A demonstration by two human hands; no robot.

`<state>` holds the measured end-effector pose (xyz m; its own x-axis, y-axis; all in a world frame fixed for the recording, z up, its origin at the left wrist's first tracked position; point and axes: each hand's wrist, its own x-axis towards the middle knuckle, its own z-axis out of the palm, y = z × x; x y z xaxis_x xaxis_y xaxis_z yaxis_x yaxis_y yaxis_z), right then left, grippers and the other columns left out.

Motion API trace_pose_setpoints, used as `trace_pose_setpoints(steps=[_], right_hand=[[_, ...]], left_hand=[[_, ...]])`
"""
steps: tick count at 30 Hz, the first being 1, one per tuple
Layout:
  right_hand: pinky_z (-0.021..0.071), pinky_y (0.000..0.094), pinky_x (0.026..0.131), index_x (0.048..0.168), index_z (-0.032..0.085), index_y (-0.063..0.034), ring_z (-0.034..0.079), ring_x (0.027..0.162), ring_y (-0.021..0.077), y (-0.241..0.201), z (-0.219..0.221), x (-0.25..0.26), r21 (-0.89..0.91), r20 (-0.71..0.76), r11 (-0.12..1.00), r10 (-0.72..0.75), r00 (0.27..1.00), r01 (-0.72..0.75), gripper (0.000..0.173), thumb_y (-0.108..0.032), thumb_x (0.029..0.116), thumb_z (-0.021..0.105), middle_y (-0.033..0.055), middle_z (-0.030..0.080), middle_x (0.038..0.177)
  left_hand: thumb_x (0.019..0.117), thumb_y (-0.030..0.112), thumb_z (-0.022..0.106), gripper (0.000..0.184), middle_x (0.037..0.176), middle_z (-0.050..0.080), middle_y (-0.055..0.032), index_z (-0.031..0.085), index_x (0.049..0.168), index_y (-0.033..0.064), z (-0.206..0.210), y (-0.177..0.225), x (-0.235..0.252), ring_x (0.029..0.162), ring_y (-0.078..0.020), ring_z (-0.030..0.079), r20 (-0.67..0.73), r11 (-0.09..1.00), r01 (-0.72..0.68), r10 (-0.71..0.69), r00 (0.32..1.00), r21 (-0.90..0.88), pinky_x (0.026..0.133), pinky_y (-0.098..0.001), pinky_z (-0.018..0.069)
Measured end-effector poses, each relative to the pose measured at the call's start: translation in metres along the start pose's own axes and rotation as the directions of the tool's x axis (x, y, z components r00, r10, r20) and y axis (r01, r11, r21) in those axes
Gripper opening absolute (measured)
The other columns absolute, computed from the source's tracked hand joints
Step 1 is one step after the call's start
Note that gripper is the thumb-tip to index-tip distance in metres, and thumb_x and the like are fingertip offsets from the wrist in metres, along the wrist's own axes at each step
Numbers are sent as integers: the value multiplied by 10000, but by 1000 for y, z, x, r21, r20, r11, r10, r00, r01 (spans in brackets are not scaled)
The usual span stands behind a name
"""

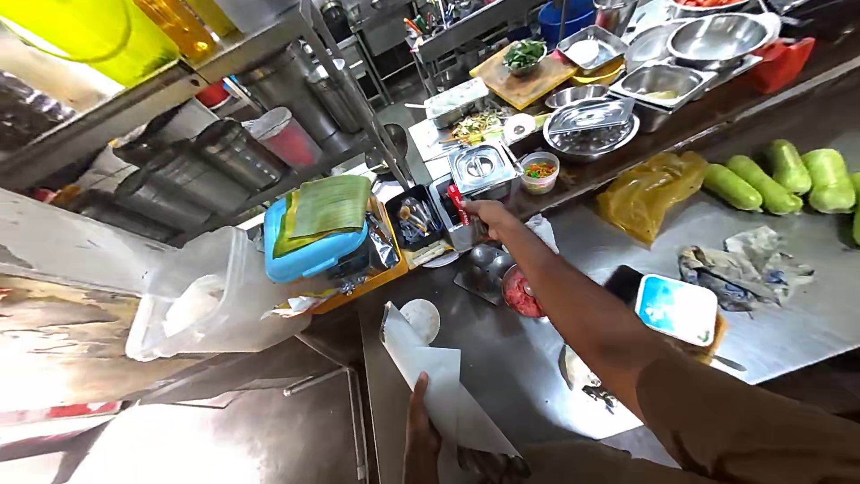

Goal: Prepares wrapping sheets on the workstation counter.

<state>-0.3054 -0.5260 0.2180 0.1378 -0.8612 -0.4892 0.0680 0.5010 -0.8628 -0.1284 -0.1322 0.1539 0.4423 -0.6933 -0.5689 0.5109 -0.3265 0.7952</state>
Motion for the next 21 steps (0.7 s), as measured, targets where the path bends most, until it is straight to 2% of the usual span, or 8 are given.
trace_pose_setpoints(steps=[3,6,7,9,12,17,19,21], right_hand=[[548,449,868,1222,698,-117,652,1026,207,26,-7,-13,250,53,958,-159,986,141,397,-400,945,726,72,699,1130],[571,406,867,1175,685,-42,663,1012,195,49,-6,-24,299,12,908,-312,950,295,333,-304,971,709,93,698,1130],[582,416,878,1134,693,-20,658,1051,211,56,-5,-23,245,-8,899,-371,928,362,317,-277,952,731,115,673,1192],[562,438,930,959,761,-48,606,1170,245,67,-7,-20,17,-49,883,-467,883,468,250,-287,891,785,137,601,1325],[516,481,1007,842,769,-90,564,1226,281,77,-15,-18,-301,-73,790,-577,814,533,255,-340,851,820,146,579,1335],[450,541,1071,874,785,-69,524,1264,373,75,-31,-20,-622,-23,583,-681,732,523,317,-383,890,752,176,577,1356],[484,535,1039,929,765,-28,572,1213,349,81,-45,-36,-600,48,608,-622,782,520,332,-359,901,764,192,606,1293],[515,492,1010,954,740,-41,605,1183,271,79,-47,-77,-473,303,625,-547,781,621,284,-324,945,723,149,636,1244]], left_hand=[[1050,375,523,427,1087,732,-138,591,1322,53,-3,-2,-4,972,-218,733,-11,1000,-6,6,1000,5,830,-419,630],[1050,380,526,435,1121,724,-157,586,1339,61,-9,-6,-4,997,-245,728,-12,1000,17,-17,1000,-26,844,-453,624],[1049,389,530,437,1121,723,-159,588,1335,64,-10,-7,-5,999,-252,727,-14,999,25,-25,1000,-26,843,-461,623],[1043,405,536,445,1111,725,-159,596,1328,68,-11,-7,-6,992,-259,727,-21,999,30,-30,999,-16,837,-468,622],[1052,413,520,442,1114,724,-151,603,1323,74,-9,3,-7,995,-249,725,-30,1000,21,-21,999,11,838,-463,621],[1046,403,544,433,1121,720,-130,604,1339,91,-11,27,-16,992,-230,710,-55,997,-12,16,998,73,833,-450,610],[1015,415,592,474,1120,721,-119,559,1381,115,-19,37,-18,967,-211,718,-24,994,-37,39,999,106,809,-426,618],[972,410,648,565,1123,716,-130,505,1432,114,-27,48,-17,951,-216,717,-25,987,-52,56,998,149,799,-426,618]])
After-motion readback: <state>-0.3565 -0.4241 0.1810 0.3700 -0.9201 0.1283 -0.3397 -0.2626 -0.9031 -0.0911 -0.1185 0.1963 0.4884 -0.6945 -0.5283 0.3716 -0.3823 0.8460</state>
